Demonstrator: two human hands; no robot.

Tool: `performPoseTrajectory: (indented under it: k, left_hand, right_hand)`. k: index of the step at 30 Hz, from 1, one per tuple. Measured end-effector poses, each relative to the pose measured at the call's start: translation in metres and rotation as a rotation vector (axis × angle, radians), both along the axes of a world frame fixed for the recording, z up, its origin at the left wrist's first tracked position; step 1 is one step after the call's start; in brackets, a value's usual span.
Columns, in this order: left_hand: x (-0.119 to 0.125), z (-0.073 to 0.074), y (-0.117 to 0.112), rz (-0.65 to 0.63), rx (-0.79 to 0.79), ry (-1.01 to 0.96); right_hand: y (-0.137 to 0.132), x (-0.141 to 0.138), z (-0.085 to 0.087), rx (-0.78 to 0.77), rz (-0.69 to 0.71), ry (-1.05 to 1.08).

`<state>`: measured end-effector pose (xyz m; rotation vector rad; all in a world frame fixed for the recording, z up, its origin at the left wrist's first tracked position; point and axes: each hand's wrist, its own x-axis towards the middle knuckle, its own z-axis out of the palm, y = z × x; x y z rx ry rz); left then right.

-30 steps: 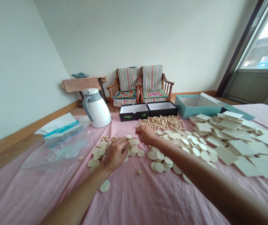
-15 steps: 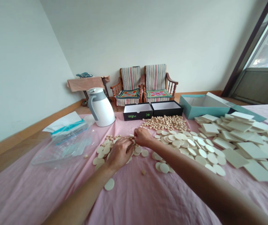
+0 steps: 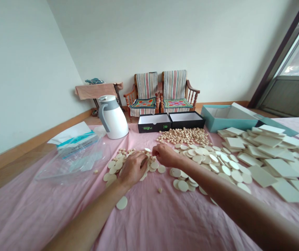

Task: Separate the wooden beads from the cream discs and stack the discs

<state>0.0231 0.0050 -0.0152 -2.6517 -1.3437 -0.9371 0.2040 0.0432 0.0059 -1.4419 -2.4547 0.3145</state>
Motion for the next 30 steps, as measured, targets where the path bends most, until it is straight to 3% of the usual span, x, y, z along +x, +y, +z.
performPoseTrajectory:
  k: [4, 8, 19, 21, 27, 30]
  left_hand:
    - [0.0, 0.0, 0.001, -0.003, -0.011, 0.0]
    - [0.0, 0.001, 0.001, 0.0, -0.01, 0.002]
    - [-0.001, -0.003, 0.001, -0.001, 0.002, -0.018]
    - [0.0, -0.001, 0.001, 0.003, -0.005, -0.018]
    - [0.001, 0.002, -0.001, 0.015, -0.002, -0.029]
    - [0.0, 0.001, 0.0, 0.038, -0.009, -0.004]
  right_hand:
    - [-0.013, -0.009, -0.007, -0.025, 0.088, -0.01]
    - [-0.016, -0.009, -0.005, -0.021, 0.073, -0.037]
    - [0.024, 0.036, 0.016, 0.116, -0.324, -0.056]
    - [0.021, 0.03, 0.015, 0.122, -0.289, -0.047]
    - [0.003, -0.011, -0.001, 0.037, -0.011, -0.033]
    - [-0.002, -0.023, -0.007, 0.032, 0.013, -0.034]
